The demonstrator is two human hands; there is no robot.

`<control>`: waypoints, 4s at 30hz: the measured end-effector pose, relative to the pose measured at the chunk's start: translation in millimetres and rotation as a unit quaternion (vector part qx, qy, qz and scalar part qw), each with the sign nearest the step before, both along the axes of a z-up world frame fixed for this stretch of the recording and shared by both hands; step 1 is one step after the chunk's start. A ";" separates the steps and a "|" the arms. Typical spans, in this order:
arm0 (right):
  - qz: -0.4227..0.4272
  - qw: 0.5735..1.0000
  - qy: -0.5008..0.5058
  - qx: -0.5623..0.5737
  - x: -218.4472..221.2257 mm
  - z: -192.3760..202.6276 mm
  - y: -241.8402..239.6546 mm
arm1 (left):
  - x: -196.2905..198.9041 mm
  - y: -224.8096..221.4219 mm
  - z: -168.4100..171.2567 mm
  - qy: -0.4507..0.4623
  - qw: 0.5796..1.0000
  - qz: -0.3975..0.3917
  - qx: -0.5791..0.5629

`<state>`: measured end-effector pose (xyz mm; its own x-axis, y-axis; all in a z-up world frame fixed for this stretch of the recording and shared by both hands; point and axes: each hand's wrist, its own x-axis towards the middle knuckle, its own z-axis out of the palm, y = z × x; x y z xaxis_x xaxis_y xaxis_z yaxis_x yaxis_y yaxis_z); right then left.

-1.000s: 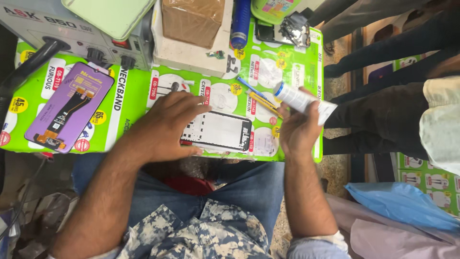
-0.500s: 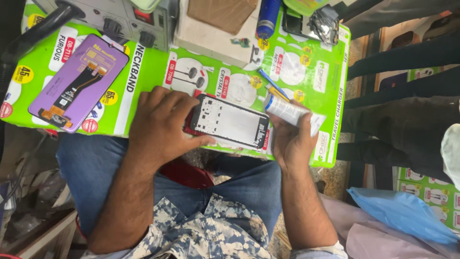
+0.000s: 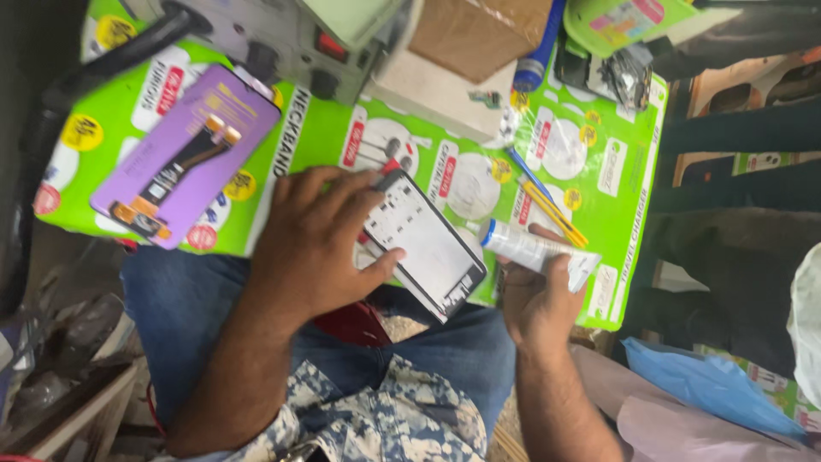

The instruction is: The person applies adhesive from a tube to the frame of a disassembled smartphone. They then pick up a replacement screen assembly, align it with the phone body, and press the two parts together to bond them.

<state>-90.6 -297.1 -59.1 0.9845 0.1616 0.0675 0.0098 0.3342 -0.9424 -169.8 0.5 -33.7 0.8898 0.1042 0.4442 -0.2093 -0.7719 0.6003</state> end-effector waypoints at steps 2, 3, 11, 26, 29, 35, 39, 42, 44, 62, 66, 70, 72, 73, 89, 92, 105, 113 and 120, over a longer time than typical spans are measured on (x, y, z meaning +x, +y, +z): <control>0.019 1.000 0.014 -0.008 20.6 5.2 13.5 | 3.2 1.0 -1.6 -0.008 1.000 0.002 0.002; 0.028 0.999 0.024 -0.014 28.6 8.4 19.5 | 2.6 0.6 -2.5 -0.009 1.000 0.003 0.001; 0.083 0.995 0.040 -0.044 54.7 12.5 54.6 | 2.3 5.5 -3.0 -0.003 1.000 -0.002 -0.028; 0.090 0.989 -0.019 -0.111 52.8 1.1 57.2 | 3.1 8.2 -3.2 0.004 0.998 -0.012 -0.056; 0.101 0.988 -0.024 -0.115 53.1 1.4 57.1 | 3.2 8.7 -2.4 0.003 0.999 -0.013 -0.052; 0.097 0.988 -0.015 -0.120 53.0 1.5 57.3 | 3.3 8.3 -2.8 0.004 0.998 -0.015 -0.055; 0.105 0.987 -0.020 -0.118 53.3 1.3 56.8 | 3.2 8.8 -1.9 0.008 0.998 -0.015 -0.060; 0.105 0.988 -0.010 -0.113 53.3 1.3 55.8 | 3.5 8.8 -3.2 0.003 0.998 -0.013 -0.060; 0.107 0.988 -0.016 -0.112 53.0 1.1 55.9 | 3.9 8.2 -3.7 0.006 0.998 -0.013 -0.060; 0.091 0.987 -0.034 -0.125 54.1 -1.4 54.3 | 2.7 8.3 -4.5 0.012 0.998 -0.017 -0.058; 0.098 0.985 -0.041 -0.136 54.5 -0.8 54.2 | 3.2 8.6 -4.5 0.013 0.998 -0.017 -0.056; 0.093 0.985 -0.038 -0.140 53.5 0.5 55.7 | 3.2 8.4 -4.6 0.013 0.998 -0.018 -0.055; 0.095 0.985 -0.042 -0.141 53.4 0.8 55.5 | 2.8 8.5 -4.5 0.014 0.998 -0.018 -0.054; 0.096 0.985 -0.042 -0.139 53.6 0.7 55.3 | 2.9 8.6 -4.5 0.013 0.998 -0.018 -0.055; 0.080 0.989 -0.046 -0.113 55.3 -5.5 50.7 | 3.5 7.9 -7.1 0.017 0.998 -0.022 -0.055; 0.076 0.989 -0.047 -0.115 55.8 -5.0 51.2 | 3.6 8.2 -6.8 0.018 0.998 -0.022 -0.056; 0.056 0.990 -0.021 -0.128 52.8 -3.6 52.5 | 5.9 7.5 -3.0 0.013 0.998 -0.015 -0.053; 0.053 0.990 -0.014 -0.133 51.6 0.4 54.5 | 5.4 6.7 -5.4 0.012 0.999 -0.012 -0.045; 0.071 0.991 -0.024 -0.113 52.9 -2.2 50.9 | 5.7 6.9 -6.4 0.015 0.999 -0.015 -0.043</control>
<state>-37.7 -246.1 -61.3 0.9474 0.3144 0.0604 0.0246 0.1168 -0.9929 -164.2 7.5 -40.1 0.9062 0.1143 0.4070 -0.2118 -0.7105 0.6711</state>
